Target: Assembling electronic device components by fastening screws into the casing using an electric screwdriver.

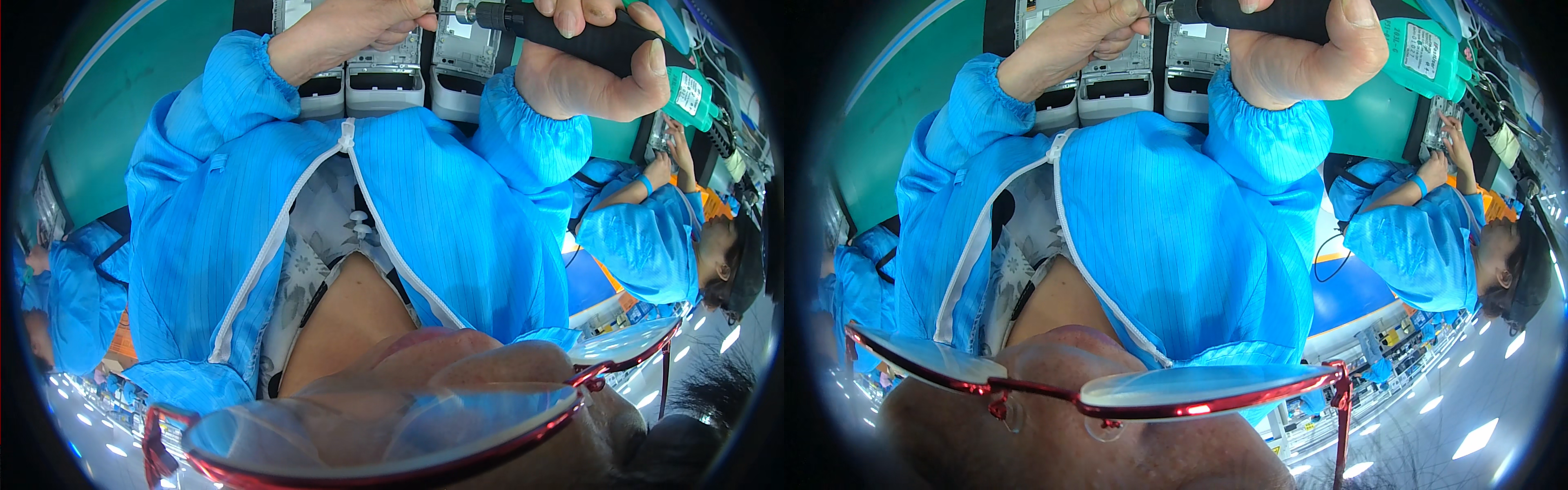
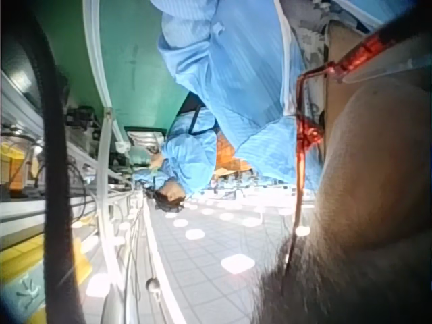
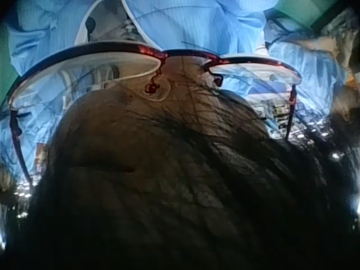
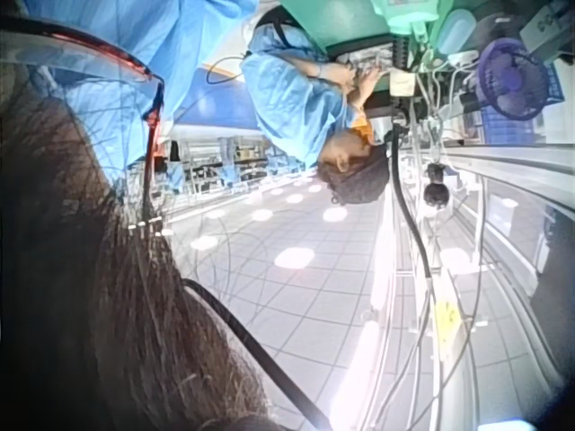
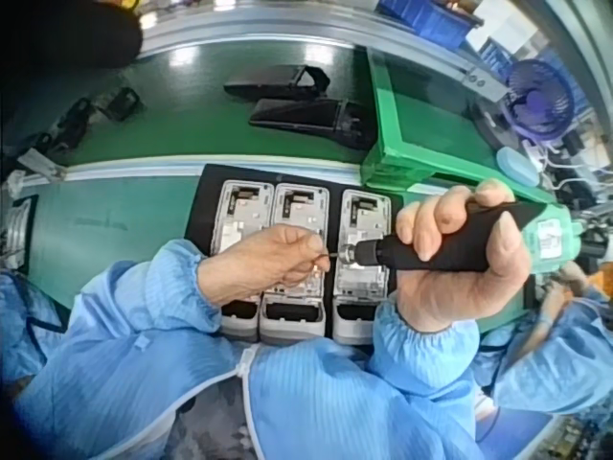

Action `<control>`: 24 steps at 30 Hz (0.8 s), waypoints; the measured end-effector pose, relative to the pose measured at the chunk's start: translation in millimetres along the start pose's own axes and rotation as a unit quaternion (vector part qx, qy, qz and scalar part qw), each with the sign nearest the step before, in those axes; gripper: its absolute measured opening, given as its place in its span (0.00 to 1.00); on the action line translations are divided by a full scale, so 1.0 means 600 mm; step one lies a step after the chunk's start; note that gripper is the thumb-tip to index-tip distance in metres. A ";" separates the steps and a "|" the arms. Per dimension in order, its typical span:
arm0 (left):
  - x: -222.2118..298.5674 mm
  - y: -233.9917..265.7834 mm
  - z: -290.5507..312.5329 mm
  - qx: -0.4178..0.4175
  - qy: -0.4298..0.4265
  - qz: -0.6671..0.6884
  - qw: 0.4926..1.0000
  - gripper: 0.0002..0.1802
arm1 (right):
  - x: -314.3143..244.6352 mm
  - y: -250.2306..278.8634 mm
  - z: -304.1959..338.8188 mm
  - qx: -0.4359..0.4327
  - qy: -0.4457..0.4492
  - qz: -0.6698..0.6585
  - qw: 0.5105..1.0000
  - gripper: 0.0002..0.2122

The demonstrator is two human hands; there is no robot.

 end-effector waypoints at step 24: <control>0.034 0.017 0.021 0.122 -0.066 0.139 0.980 0.11 | -0.021 0.176 0.123 -0.007 0.072 0.155 0.985 0.13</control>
Point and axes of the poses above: each hand's wrist, its own z-axis away from the middle knuckle, its own y-axis out of the back of the hand, x = y × z, the point moved 1 cm from there along -z, towards the middle knuckle, and after that the axes turned 6 degrees about -y, right-handed, at the moved point
